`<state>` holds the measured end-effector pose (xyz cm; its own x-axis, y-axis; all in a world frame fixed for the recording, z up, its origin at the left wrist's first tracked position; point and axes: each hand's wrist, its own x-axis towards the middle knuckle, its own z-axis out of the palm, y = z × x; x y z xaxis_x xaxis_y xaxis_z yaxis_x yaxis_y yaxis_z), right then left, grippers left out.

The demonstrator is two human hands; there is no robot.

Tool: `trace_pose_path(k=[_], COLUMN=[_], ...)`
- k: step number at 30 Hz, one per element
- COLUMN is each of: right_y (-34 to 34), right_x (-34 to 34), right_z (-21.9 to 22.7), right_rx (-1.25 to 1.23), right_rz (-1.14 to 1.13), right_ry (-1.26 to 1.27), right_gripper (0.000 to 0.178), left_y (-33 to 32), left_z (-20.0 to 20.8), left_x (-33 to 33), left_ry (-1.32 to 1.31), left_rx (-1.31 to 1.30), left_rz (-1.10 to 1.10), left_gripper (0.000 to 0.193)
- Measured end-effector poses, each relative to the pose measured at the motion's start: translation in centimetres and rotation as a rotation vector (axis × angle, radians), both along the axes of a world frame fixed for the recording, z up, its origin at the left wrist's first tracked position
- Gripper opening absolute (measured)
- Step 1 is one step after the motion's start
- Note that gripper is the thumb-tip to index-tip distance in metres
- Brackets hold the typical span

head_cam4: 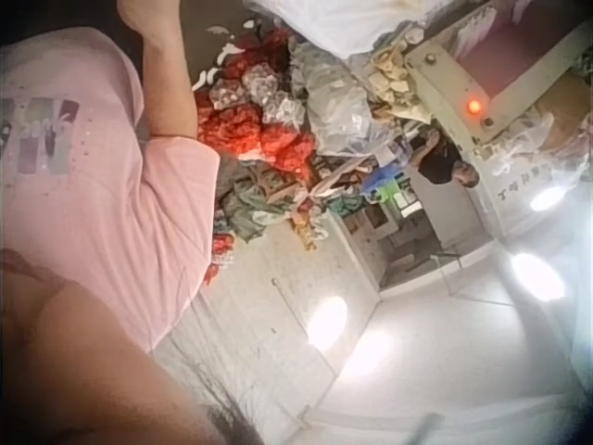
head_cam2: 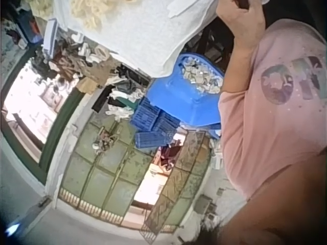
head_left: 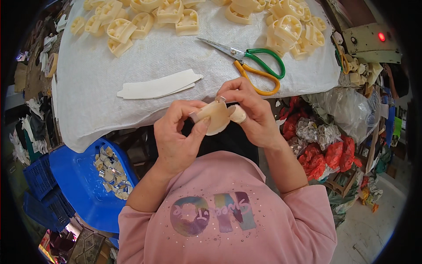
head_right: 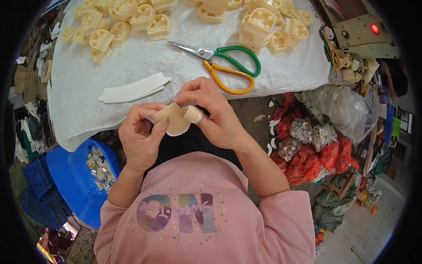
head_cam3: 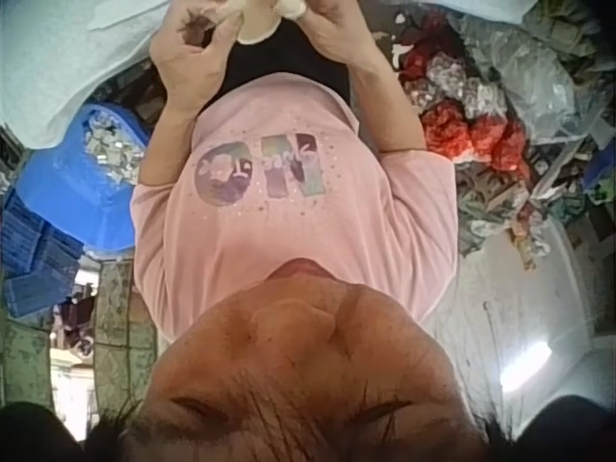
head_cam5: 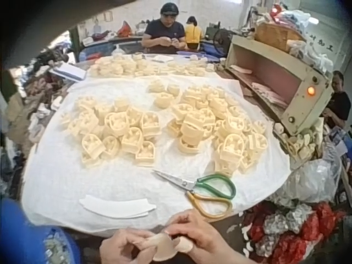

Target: The recorder is manually assembling small plastic shoe components by hand.

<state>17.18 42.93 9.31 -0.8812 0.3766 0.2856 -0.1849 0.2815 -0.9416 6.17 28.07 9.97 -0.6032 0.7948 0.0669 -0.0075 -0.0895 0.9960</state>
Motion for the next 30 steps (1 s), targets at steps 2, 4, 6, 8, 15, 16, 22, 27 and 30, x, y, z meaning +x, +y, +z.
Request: trace_pose_path(k=[2,4,6,8,15,16,22,27,30], right_y=[-0.8,-1.3,-1.5,-1.3,0.2,0.4,-0.9,-0.4,0.3], right_x=[0.0,-0.3,-0.3,-0.4,-0.5,-0.4,-0.2,-0.1,0.8], right_z=[-0.2,0.6,0.8,0.4,1.6,1.6,0.6,0.3,0.1], right_rx=[-0.038,0.054,0.256,0.251,0.09,0.362,0.146,-0.68,-0.796], right_rz=[-0.088,-0.134,-0.198,-0.211,-0.035,-0.029,-0.19,-0.08,-0.11], right_ry=[0.001,-0.028,-0.079,-0.068,-0.155,-0.13,-0.171,-0.124,-0.087], right_gripper=[0.018,0.019,0.02,0.018,0.006,0.014,0.017,0.026,0.027], left_y=[0.1,0.1,0.4,0.6,0.4,0.4,0.7,0.6,0.4], left_z=[-0.1,-0.4,-0.6,-0.5,-0.4,-0.3,0.0,-0.4,-0.2], left_x=[0.1,0.2,0.4,0.5,0.3,0.3,0.6,-0.3,-0.5], left_ry=[-0.055,-0.069,-0.079,-0.088,-0.075,-0.056,-0.217,-0.298,-0.348], left_rx=[0.003,0.052,0.07,0.087,-0.012,-0.025,0.029,0.017,0.007], left_rz=[-0.024,-0.049,-0.027,-0.004,-0.058,-0.085,-0.127,-0.102,-0.094], left_gripper=[0.015,0.016,0.014,0.012,0.013,0.014,0.012,0.014,0.014])
